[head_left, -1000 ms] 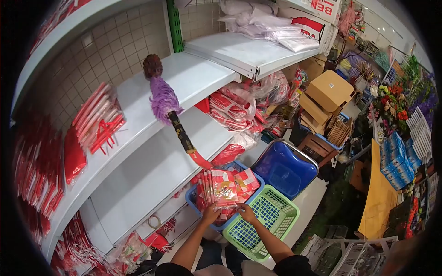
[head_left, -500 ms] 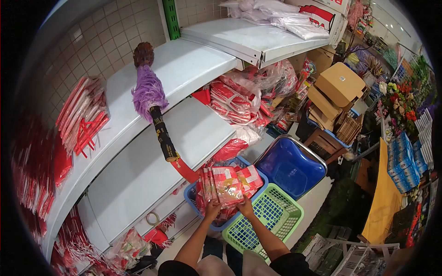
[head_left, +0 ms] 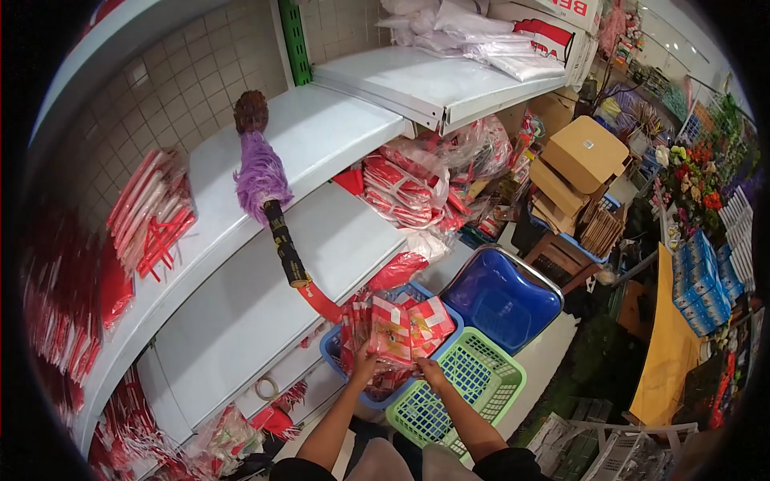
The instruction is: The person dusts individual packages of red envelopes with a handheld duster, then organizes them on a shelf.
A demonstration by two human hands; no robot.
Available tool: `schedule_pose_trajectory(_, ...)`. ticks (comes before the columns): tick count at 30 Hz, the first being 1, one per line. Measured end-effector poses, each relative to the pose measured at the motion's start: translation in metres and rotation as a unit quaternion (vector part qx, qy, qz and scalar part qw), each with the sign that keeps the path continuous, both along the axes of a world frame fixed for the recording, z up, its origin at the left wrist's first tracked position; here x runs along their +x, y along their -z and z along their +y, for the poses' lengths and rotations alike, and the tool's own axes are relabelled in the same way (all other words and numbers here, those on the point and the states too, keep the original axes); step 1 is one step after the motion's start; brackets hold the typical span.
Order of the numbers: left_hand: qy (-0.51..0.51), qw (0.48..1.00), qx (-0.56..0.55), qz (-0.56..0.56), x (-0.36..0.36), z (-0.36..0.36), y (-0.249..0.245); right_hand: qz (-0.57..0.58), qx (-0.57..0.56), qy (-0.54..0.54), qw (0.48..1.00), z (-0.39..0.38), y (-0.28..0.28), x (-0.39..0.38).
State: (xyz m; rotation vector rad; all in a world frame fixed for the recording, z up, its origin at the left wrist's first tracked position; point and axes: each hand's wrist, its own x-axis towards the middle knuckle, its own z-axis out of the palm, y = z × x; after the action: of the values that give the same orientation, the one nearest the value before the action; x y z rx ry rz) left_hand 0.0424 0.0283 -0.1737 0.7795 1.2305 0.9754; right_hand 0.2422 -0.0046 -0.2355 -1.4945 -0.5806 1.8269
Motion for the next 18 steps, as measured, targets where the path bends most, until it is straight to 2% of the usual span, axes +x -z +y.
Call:
schedule_pose_trajectory(3, 0.035, 0.997, -0.036, -0.052, -0.009, 0.006, -0.038, 0.156, -0.025, 0.082, 0.984, 0.002, -0.034, -0.005)
schedule_pose_trajectory(6, 0.085, 0.982, -0.021, -0.166, -0.017, 0.009, -0.065, 0.343, -0.019, 0.086, 0.935, 0.013, -0.035, 0.005)
schedule_pose_trajectory(7, 0.082, 0.981, -0.028, -0.174, -0.020, 0.008, -0.074, 0.354, -0.012, 0.117, 0.928, 0.019, -0.035, 0.004)
schedule_pose_trajectory(10, 0.079, 0.975, -0.040, -0.204, -0.031, 0.004, -0.096, 0.345, 0.012, 0.148, 0.927, 0.026, -0.084, -0.001)
schedule_pose_trajectory(11, 0.081, 0.972, -0.039, -0.217, -0.038, 0.006, -0.099, 0.341, 0.005, 0.169, 0.925, 0.031, -0.077, 0.001)
schedule_pose_trajectory(12, 0.083, 0.969, -0.038, -0.230, -0.046, 0.007, -0.101, 0.350, 0.028, 0.164, 0.922, 0.032, -0.070, 0.003)
schedule_pose_trajectory(13, 0.096, 0.979, -0.052, -0.172, -0.053, 0.005, -0.113, 0.359, 0.052, 0.158, 0.918, 0.032, -0.090, 0.003)
schedule_pose_trajectory(15, 0.066, 0.971, -0.036, -0.228, -0.055, -0.002, -0.135, 0.336, 0.071, 0.143, 0.928, 0.033, -0.132, 0.003)
schedule_pose_trajectory(16, 0.051, 0.965, -0.028, -0.255, -0.053, -0.008, -0.162, 0.318, 0.096, 0.108, 0.937, 0.031, -0.140, 0.004)
schedule_pose_trajectory(17, 0.074, 0.970, 0.001, -0.231, -0.051, -0.016, -0.193, 0.299, 0.121, 0.074, 0.944, 0.030, -0.147, 0.005)
schedule_pose_trajectory(18, 0.059, 0.957, -0.005, -0.282, -0.055, -0.016, -0.195, 0.279, 0.146, 0.040, 0.948, 0.029, -0.154, 0.007)
